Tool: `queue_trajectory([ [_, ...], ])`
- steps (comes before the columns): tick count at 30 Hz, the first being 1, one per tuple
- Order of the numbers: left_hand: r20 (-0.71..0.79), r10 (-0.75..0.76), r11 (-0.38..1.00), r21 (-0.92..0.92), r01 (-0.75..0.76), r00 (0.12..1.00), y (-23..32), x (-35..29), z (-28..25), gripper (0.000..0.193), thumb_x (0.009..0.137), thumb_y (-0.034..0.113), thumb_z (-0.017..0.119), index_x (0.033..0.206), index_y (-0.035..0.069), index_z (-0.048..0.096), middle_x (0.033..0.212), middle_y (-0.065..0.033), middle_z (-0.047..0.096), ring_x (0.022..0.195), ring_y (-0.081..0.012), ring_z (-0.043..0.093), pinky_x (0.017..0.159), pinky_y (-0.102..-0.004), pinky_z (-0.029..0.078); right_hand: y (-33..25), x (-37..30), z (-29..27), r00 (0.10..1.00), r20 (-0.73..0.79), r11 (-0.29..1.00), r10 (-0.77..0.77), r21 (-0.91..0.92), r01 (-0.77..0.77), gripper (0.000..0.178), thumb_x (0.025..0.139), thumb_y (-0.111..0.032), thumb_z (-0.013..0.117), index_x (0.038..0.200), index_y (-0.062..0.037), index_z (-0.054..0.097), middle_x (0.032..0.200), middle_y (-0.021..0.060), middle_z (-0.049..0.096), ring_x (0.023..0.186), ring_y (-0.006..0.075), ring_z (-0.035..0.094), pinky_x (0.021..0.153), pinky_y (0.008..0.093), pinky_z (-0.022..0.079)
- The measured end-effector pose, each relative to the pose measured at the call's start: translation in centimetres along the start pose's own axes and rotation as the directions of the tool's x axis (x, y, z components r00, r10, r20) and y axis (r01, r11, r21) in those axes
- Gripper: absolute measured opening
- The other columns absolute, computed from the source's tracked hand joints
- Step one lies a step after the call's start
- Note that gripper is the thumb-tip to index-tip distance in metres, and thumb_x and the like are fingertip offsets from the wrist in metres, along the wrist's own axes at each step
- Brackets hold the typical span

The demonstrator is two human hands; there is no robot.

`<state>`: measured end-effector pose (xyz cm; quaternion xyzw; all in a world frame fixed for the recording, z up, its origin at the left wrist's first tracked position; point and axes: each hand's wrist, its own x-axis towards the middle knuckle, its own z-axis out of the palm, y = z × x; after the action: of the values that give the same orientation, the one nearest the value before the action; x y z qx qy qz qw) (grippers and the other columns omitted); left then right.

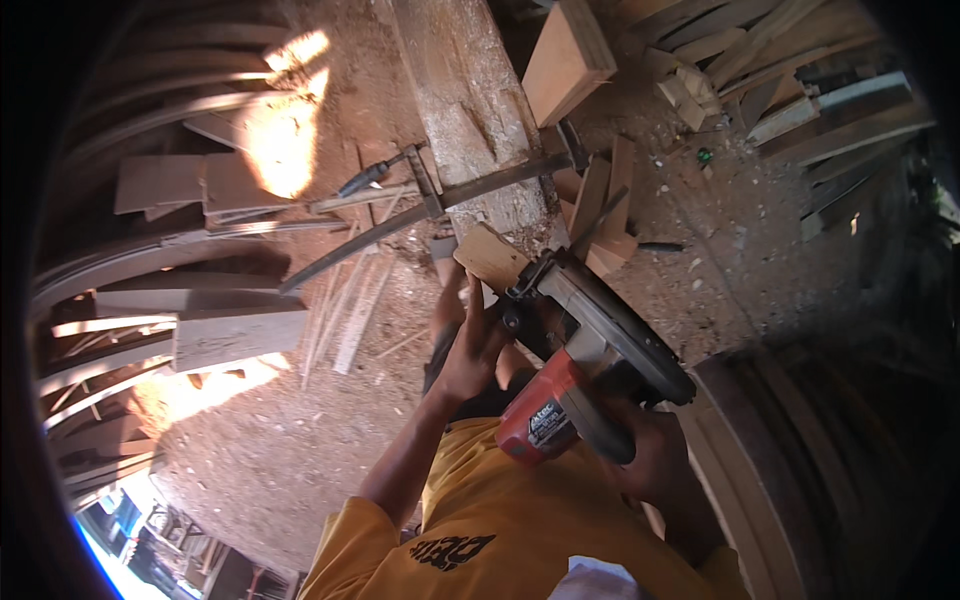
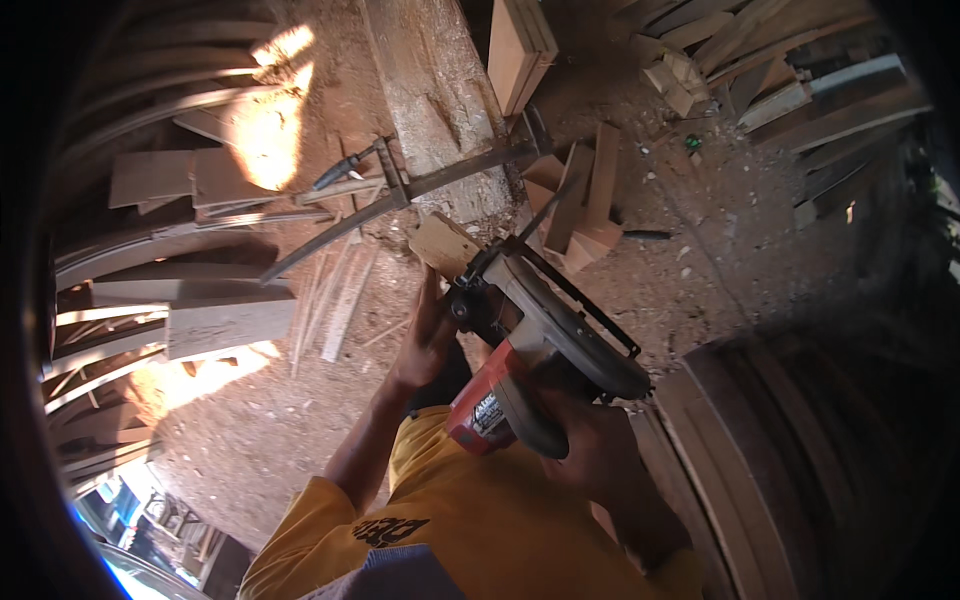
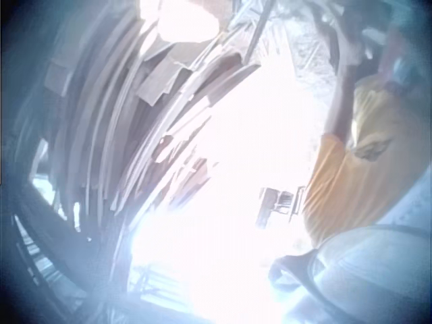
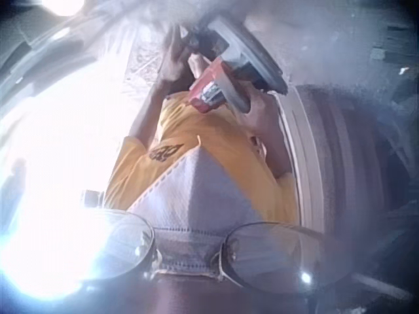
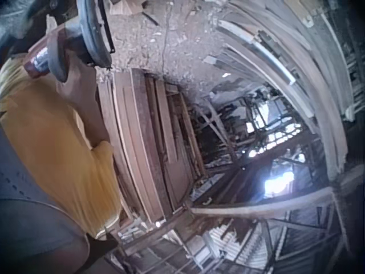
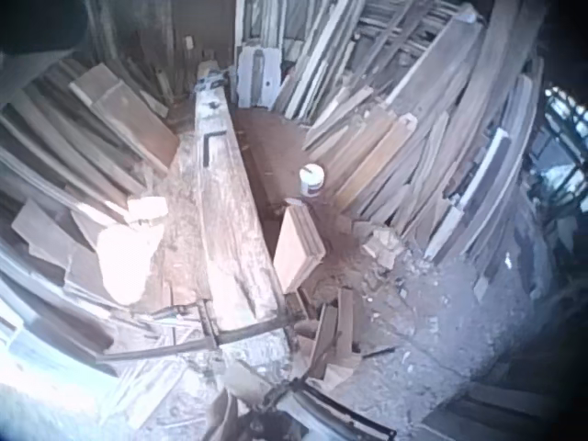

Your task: The person measures a piece of wood and the circular saw blade using a metal ruler, cuts the wood with the circular saw, and clamps the wood to the workbench with a clamp.

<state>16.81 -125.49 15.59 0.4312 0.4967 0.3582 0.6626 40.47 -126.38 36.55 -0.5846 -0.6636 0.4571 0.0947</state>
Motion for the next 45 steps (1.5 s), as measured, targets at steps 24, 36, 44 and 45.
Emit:
queue_trajectory([
  [24,0.281,0.043,0.954,0.272,-0.123,0.959,16.9,14.6,-8.2,0.096,0.096,0.005,0.055,0.169,0.0,-0.007,0.096,-0.0214,0.071,0.085,-0.0394,0.069,0.085,-0.0439,0.053,-10.2,5.5,0.5,0.873,-0.469,0.921,0.137,-0.264,-0.286,0.034,0.078,-0.025,0.091,0.106,-0.0131,0.078,0.091,0.0076,0.076,0.077,0.0319,0.074,0.067,0.0411,0.058],
  [36,0.304,-0.003,0.969,0.235,-0.072,0.953,21.2,22.1,-9.4,0.085,0.104,0.001,0.047,0.172,0.011,-0.003,0.11,-0.0124,0.069,0.086,-0.0135,0.06,0.079,-0.0307,0.052,-12.3,13.3,-5.0,0.853,-0.442,0.947,0.276,0.278,-0.162,0.039,0.086,-0.025,0.087,0.116,-0.0082,0.068,0.085,0.0134,0.075,0.072,0.0339,0.076,0.063,0.0406,0.057],
  [44,0.3,-0.118,0.979,0.196,0.06,0.946,21.1,23.7,-10.9,0.082,0.106,-0.002,0.041,0.172,0.009,-0.006,0.132,-0.0166,0.067,0.105,-0.0151,0.065,0.094,-0.0319,0.054,-11.7,14.8,-5.0,0.884,-0.372,0.928,0.282,0.341,-0.152,0.034,0.088,-0.023,0.084,0.116,-0.0106,0.069,0.092,0.0127,0.077,0.085,0.0318,0.078,0.072,0.041,0.06],
  [45,0.29,-0.117,0.99,0.116,0.086,0.95,21.1,23.7,-10.9,0.082,0.106,-0.003,0.04,0.172,0.009,-0.006,0.132,-0.0161,0.066,0.106,-0.015,0.064,0.094,-0.0315,0.053,-11.7,14.9,-4.9,0.879,-0.375,0.921,0.294,0.357,-0.156,0.034,0.088,-0.023,0.084,0.116,-0.0106,0.069,0.092,0.0127,0.077,0.085,0.0318,0.078,0.072,0.041,0.06],
])
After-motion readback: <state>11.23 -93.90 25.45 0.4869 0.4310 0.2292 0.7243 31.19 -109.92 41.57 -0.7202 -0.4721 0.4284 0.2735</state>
